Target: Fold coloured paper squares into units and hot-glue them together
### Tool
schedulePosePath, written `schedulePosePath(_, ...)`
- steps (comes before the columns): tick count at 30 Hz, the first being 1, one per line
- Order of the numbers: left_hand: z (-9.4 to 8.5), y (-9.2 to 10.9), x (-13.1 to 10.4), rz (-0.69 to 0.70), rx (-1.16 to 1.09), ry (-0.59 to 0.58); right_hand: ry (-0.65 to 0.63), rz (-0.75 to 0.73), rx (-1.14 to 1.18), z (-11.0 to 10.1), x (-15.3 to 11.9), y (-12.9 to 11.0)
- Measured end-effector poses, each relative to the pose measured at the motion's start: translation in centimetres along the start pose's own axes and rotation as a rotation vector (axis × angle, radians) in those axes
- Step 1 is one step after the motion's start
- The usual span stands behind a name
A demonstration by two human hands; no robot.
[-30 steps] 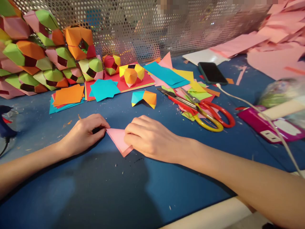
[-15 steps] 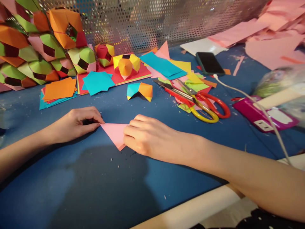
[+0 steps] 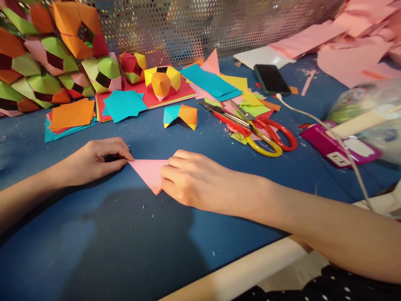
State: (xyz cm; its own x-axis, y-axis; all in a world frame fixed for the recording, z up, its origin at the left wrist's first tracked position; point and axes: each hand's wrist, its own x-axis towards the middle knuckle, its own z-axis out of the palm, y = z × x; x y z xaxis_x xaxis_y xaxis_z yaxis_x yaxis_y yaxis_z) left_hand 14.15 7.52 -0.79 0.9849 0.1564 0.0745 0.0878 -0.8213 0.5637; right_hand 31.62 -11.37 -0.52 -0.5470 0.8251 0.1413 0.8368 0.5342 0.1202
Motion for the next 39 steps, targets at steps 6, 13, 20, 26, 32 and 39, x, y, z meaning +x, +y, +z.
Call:
schedulePosePath(6,-0.1,-0.1,0.1,-0.004,0.002,-0.011,-0.045,0.001,-0.001,-0.3,0.0,-0.2)
schedulePosePath(13,0.1,0.0,0.0,-0.020,0.020,0.005,-0.086,-0.001,0.011,-0.5,-0.2,-0.5)
schedulePosePath(20,0.3,-0.2,-0.2,-0.073,0.091,0.065,-0.150,0.017,0.024,-0.6,-0.5,-0.8)
schedulePosePath(26,1.6,3.5,-1.3,-0.040,0.154,0.288,-0.153,-0.022,-0.044,-0.5,-0.7,-0.9)
schedulePosePath(32,4.9,6.4,-3.0,0.249,0.367,0.054,-0.139,-0.033,-0.094,-0.4,-0.6,-1.1)
schedulePosePath(39,5.4,6.0,-3.3,0.271,0.556,0.104,-0.116,0.071,0.058,-0.3,-0.4,-1.0)
